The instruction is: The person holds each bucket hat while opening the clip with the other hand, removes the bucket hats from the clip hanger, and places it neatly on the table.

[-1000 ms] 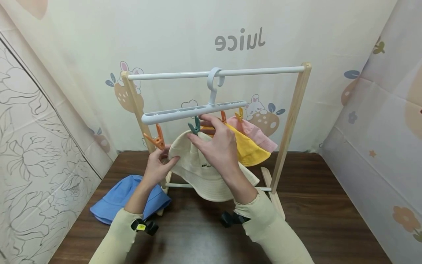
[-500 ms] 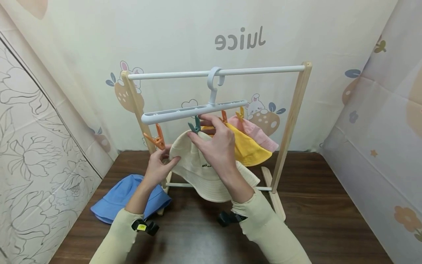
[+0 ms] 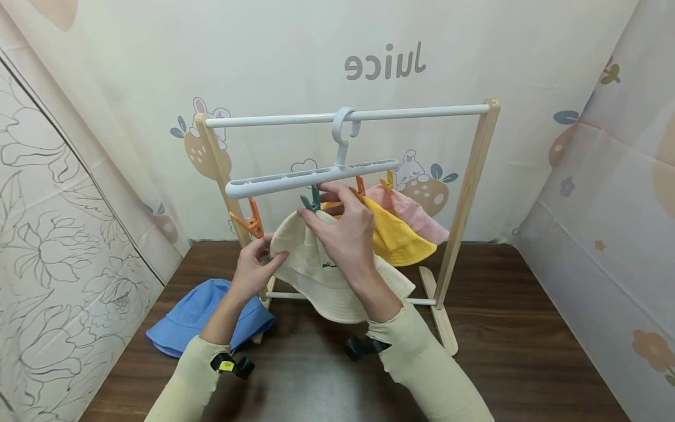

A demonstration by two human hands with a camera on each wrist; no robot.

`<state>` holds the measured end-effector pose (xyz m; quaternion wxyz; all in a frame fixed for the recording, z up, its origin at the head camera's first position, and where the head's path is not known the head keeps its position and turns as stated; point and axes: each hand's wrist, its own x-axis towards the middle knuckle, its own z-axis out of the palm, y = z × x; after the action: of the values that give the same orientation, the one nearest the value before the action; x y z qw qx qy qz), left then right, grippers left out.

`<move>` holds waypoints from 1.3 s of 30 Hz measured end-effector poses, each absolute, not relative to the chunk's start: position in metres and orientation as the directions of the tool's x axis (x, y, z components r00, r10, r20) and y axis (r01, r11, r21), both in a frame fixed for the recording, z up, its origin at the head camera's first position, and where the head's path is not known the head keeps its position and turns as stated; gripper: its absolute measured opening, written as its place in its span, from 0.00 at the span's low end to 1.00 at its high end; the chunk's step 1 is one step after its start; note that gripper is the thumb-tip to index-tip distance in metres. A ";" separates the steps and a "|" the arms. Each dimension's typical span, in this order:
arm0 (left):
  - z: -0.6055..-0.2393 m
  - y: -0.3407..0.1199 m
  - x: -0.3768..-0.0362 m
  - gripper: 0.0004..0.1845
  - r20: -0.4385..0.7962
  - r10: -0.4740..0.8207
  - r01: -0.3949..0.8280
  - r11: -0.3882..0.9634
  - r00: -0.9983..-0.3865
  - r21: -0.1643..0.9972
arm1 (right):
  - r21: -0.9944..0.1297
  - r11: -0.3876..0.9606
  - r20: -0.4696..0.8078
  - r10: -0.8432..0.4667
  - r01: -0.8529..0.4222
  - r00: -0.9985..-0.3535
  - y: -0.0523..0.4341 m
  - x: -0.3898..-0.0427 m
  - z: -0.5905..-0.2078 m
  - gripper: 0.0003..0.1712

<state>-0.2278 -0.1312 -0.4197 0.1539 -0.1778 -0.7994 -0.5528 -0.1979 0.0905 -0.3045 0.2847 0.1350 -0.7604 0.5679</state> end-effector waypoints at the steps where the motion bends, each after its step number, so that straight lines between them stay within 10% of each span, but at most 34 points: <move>1: -0.420 -0.131 -0.228 0.15 0.446 0.113 0.457 0.325 -0.888 0.828 | -0.785 0.320 0.588 0.121 -0.530 -0.800 0.090 -0.198 -0.305 0.31; 39: -0.418 -0.129 -0.232 0.19 0.462 0.140 0.483 0.268 -0.876 0.834 | -0.781 0.309 0.604 0.154 -0.542 -0.782 0.085 -0.204 -0.306 0.27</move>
<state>-0.2318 -0.1294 -0.4181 0.1503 -0.1991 -0.7820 -0.5713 -0.2043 0.0851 -0.3057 0.3036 0.1293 -0.7498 0.5735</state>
